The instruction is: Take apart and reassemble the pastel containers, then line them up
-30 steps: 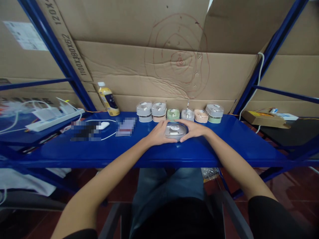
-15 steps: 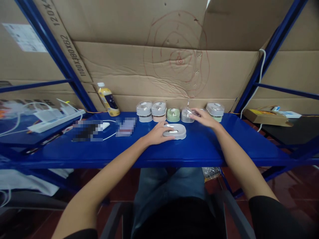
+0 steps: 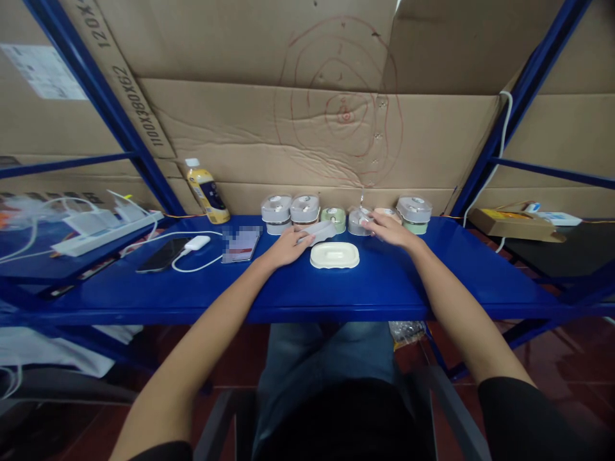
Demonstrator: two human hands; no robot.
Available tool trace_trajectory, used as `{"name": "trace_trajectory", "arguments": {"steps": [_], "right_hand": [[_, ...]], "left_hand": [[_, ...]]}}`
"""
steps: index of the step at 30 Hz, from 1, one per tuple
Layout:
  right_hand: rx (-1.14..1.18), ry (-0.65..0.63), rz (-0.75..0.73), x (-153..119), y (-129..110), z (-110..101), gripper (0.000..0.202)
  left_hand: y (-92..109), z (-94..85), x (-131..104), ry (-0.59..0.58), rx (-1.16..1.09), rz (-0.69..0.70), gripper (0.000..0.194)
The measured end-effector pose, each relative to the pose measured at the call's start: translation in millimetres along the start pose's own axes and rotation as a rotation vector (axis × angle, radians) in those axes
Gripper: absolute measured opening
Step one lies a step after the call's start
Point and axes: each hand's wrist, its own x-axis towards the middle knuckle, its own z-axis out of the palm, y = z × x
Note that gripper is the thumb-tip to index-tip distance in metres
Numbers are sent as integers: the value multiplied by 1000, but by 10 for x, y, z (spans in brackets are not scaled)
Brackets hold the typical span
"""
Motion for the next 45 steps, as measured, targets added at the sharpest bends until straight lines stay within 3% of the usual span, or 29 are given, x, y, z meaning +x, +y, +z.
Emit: {"name": "trace_trajectory", "arguments": {"steps": [3, 9, 13, 19, 25, 32, 41, 45], "right_hand": [[3, -30, 12, 13, 23, 16, 54], [105, 87, 38, -54, -102, -10, 60], [85, 117, 26, -71, -129, -7, 60], [73, 120, -13, -65, -101, 66, 63], [85, 115, -49, -51, -80, 123, 64], [49, 52, -84, -45, -112, 116, 61], [-61, -97, -359, -143, -360, 290, 81], [-145, -120, -375, -153, -436, 399, 85]], "left_hand": [[58, -5, -18, 8, 21, 3, 54], [422, 132, -98, -53, 13, 157, 54], [539, 185, -128, -86, 51, 165, 51], [570, 139, -133, -88, -2, 161, 61], [604, 148, -159, -135, 80, 136, 78], [589, 234, -163, -110, 168, 206, 77], [437, 306, -115, -96, -311, -2, 132], [374, 358, -94, -79, -399, -1, 134]]}}
